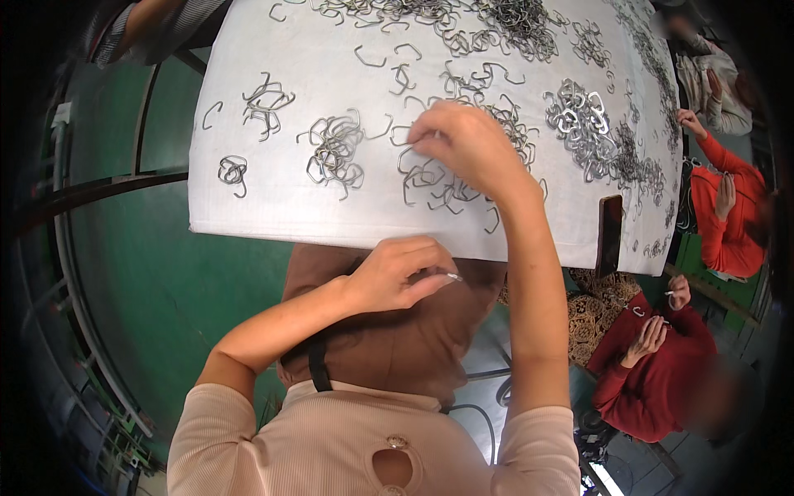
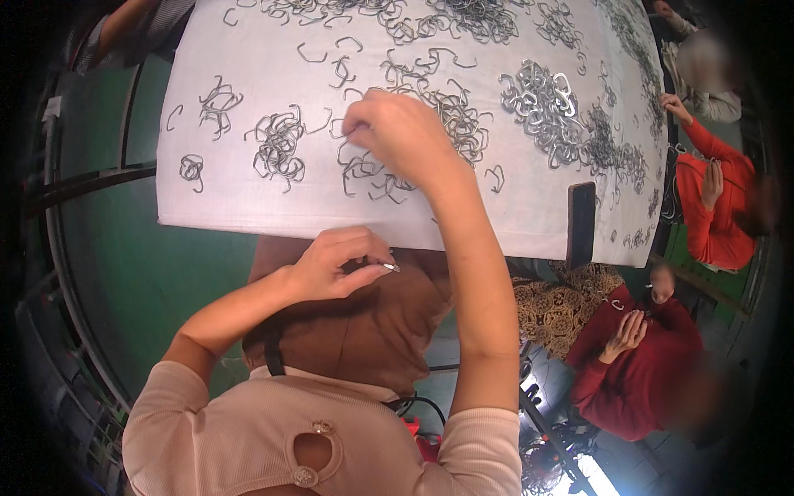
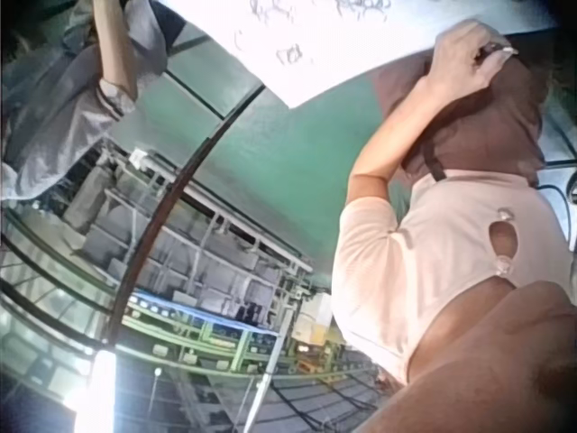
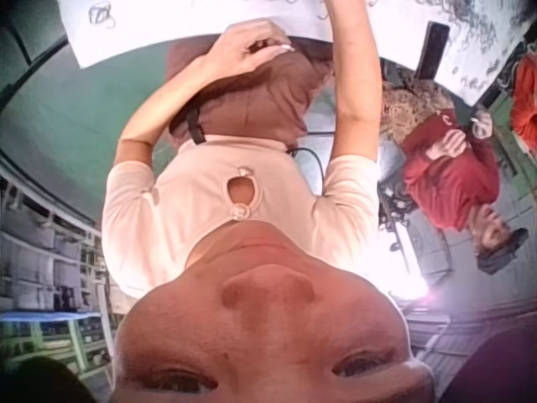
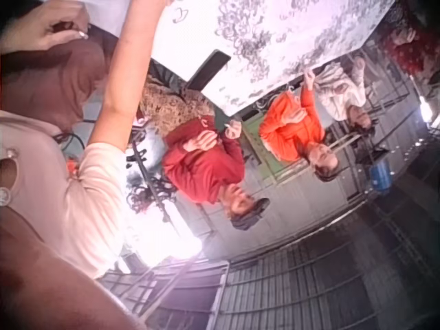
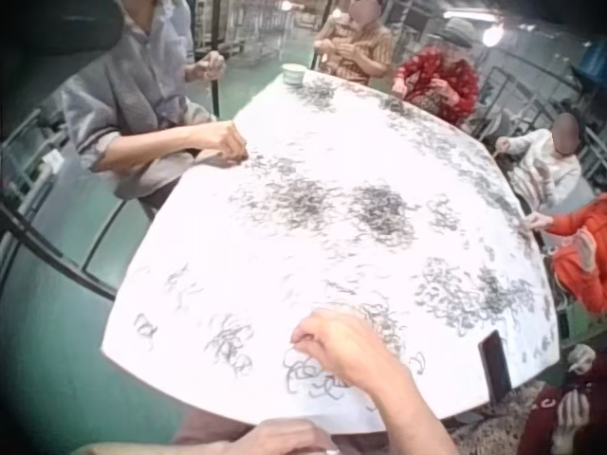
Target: The person picks small metal hooks and S-shaped clips from a table and links them together by hand to form a chain. The person repeatedly picks up components, connects them, and places the growing chain onto a nearby metal rack.
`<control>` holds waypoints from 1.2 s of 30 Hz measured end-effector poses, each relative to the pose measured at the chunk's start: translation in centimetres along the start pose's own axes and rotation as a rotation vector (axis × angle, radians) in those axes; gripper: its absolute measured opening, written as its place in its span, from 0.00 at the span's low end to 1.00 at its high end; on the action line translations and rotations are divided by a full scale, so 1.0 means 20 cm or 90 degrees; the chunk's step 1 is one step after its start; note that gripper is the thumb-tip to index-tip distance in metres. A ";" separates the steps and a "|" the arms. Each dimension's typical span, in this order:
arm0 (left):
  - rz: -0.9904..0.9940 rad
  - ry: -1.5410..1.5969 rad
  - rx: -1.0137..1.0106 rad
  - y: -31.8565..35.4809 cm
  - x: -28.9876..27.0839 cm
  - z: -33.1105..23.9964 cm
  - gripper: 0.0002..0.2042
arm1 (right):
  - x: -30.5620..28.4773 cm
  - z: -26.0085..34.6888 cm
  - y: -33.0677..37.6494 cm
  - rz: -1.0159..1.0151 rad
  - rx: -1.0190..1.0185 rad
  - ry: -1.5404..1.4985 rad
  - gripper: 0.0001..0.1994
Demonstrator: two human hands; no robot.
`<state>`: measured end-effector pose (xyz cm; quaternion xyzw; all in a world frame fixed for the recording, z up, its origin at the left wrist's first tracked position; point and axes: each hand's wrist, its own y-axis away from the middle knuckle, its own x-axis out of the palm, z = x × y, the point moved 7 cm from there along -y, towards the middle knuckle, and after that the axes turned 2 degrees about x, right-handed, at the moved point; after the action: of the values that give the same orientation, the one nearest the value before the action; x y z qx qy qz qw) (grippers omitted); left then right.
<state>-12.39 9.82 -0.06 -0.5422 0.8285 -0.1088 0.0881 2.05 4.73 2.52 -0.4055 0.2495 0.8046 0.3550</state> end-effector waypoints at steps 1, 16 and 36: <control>-0.001 -0.005 0.002 0.00 0.00 0.00 0.06 | 0.04 0.03 -0.01 0.005 -0.025 0.022 0.03; -0.027 -0.007 -0.043 0.05 0.02 0.00 0.06 | 0.00 -0.16 0.37 -0.202 0.214 -0.174 0.05; -0.030 -0.014 -0.043 0.07 0.02 0.02 0.06 | -0.03 -0.18 -0.10 -0.139 0.135 0.193 0.08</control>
<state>-13.64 9.86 -0.89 -0.5656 0.8175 -0.0769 0.0767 5.54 3.22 0.78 -0.5067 0.3380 0.6603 0.4393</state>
